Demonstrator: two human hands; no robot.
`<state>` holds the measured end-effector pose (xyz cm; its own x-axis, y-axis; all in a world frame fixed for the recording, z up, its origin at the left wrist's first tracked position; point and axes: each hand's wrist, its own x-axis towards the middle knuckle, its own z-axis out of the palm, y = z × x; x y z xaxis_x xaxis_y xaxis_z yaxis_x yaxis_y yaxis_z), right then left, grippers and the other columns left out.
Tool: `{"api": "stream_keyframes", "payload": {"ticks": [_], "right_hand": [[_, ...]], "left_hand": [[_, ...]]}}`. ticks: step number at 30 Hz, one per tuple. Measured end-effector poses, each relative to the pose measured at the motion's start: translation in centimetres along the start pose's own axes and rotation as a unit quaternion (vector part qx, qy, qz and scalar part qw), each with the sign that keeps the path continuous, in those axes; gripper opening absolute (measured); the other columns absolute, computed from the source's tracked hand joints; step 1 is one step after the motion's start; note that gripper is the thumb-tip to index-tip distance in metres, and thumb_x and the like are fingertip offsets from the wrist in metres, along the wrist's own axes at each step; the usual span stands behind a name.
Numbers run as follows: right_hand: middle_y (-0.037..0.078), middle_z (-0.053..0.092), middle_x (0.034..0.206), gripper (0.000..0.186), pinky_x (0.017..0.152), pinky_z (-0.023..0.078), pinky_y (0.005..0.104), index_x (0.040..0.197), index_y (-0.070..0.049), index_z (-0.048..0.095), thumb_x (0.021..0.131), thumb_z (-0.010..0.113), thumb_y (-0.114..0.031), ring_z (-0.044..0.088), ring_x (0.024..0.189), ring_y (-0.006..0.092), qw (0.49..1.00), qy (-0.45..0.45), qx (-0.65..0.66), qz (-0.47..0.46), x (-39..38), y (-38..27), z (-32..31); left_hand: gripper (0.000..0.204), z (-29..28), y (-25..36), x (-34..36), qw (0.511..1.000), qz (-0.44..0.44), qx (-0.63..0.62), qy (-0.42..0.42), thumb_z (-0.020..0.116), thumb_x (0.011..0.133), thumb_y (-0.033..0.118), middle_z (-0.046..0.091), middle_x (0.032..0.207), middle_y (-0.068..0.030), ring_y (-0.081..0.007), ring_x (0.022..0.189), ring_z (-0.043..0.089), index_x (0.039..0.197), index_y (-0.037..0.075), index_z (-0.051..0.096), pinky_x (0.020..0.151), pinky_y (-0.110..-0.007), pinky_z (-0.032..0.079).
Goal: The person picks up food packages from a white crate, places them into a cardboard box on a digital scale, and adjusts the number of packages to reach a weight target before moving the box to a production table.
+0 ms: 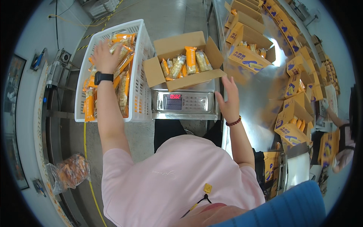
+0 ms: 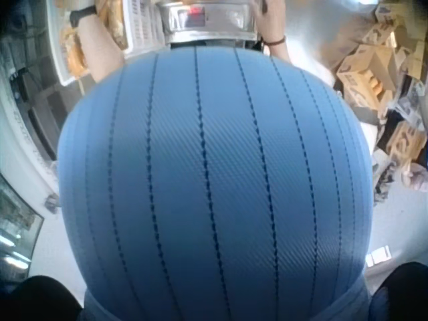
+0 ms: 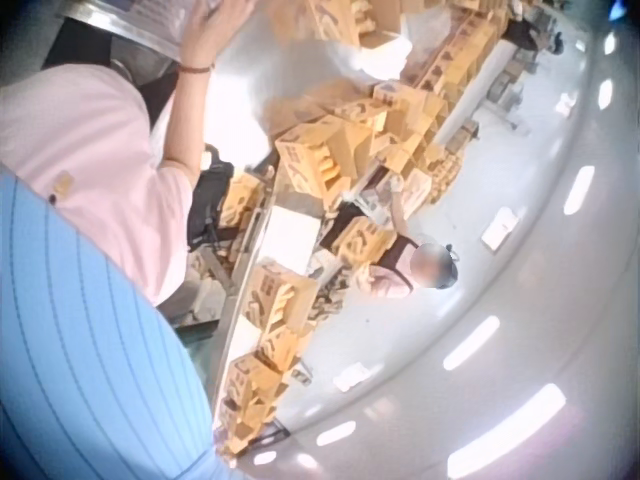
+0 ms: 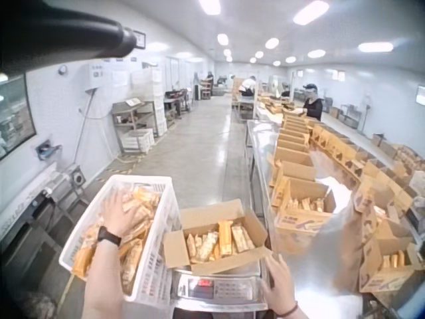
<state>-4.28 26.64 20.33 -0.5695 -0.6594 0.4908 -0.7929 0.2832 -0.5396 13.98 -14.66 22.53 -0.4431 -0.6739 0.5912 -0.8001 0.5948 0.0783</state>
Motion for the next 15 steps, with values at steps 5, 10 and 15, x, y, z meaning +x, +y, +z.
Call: {"api": "stream_keyframes", "payload": {"ticks": [5, 10, 15], "right_hand": [[0.018, 0.032, 0.141, 0.068, 0.104, 0.028, 0.0368, 0.141, -0.005, 0.02, 0.086, 0.059, -0.014, 0.033, 0.129, 0.0259, 0.859, 0.145, 0.382, 0.31, -2.7, 3.5, 0.8], [0.012, 0.04, 0.128, 0.07, 0.097, 0.035, 0.0457, 0.138, -0.004, 0.023, 0.084, 0.064, -0.022, 0.034, 0.124, 0.0307, 0.659, 0.147, 0.58, 0.456, -0.9, 2.8, 2.9], [0.017, 0.043, 0.124, 0.053, 0.095, 0.038, 0.0489, 0.126, -0.001, 0.035, 0.084, 0.061, -0.02, 0.043, 0.118, 0.0332, 0.537, -0.001, 0.689, 0.487, 3.1, 1.2, 5.6]], "left_hand": [[0.049, -4.4, 3.0, 0.3, 0.976, 0.103, -0.157, 0.112, 0.065, 0.079, 0.034, 0.051, 0.122, -0.0163, -0.0332, 0.112, 0.046, 0.118, 0.007, 0.054, 0.096, -0.041, 0.035], [0.045, -4.8, 5.0, -0.4, 0.958, 0.174, -0.215, 0.076, 0.066, 0.078, 0.026, 0.051, 0.12, -0.0167, -0.0338, 0.111, 0.047, 0.117, 0.007, 0.054, 0.094, -0.042, 0.037], [0.044, -4.9, 7.3, -1.3, 0.943, 0.23, -0.237, 0.027, 0.065, 0.079, 0.022, 0.051, 0.121, -0.0157, -0.0333, 0.112, 0.047, 0.119, 0.007, 0.052, 0.095, -0.04, 0.037]]}}
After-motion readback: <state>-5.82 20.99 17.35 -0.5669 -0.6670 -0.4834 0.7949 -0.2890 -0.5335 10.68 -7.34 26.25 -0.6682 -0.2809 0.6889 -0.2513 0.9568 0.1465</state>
